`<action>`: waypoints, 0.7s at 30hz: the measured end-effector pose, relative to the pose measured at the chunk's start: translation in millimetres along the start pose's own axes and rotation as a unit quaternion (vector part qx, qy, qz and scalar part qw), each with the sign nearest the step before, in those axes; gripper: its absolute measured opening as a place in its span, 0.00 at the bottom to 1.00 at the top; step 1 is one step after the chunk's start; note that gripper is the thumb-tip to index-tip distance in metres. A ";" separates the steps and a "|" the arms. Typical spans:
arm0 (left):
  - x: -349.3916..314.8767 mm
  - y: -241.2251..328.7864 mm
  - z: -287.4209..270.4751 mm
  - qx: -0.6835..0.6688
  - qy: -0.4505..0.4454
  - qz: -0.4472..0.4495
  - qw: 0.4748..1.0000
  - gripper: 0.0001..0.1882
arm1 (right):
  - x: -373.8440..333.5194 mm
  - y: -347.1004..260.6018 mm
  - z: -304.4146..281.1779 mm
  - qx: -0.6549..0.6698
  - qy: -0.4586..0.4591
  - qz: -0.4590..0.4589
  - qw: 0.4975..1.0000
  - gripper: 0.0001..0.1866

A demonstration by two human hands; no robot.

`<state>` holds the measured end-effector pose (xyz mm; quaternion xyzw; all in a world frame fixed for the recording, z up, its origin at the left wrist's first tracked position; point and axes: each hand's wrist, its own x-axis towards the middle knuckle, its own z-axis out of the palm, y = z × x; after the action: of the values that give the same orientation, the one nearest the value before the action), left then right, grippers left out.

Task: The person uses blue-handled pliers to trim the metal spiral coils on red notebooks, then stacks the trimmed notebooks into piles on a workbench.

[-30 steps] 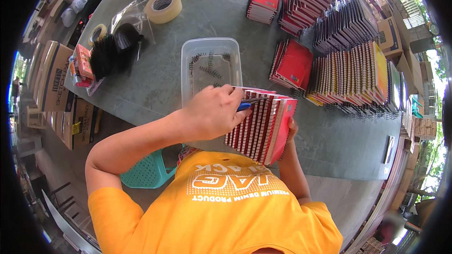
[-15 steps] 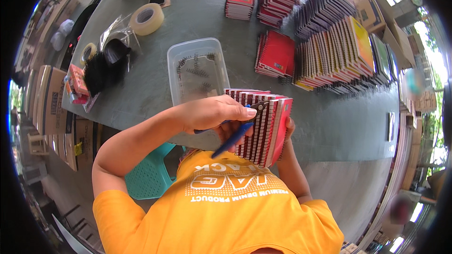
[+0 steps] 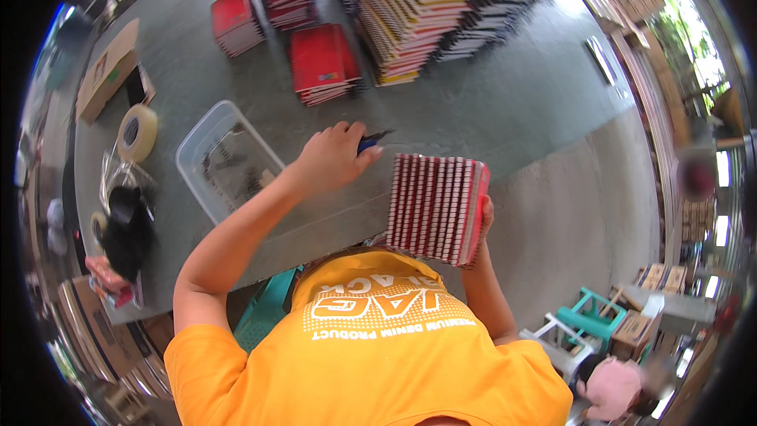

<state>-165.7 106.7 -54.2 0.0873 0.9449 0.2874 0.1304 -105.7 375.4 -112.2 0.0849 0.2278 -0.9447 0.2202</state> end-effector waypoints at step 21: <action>42.7 89.1 101.0 -0.241 -0.700 0.138 0.658 0.64 | -16.1 -28.5 20.6 -0.479 -0.147 0.406 0.764 0.41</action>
<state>-168.3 242.5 -93.1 0.3579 0.4489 0.3736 0.7285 -105.6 394.6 -78.6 -0.0872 0.5599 -0.5355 0.6262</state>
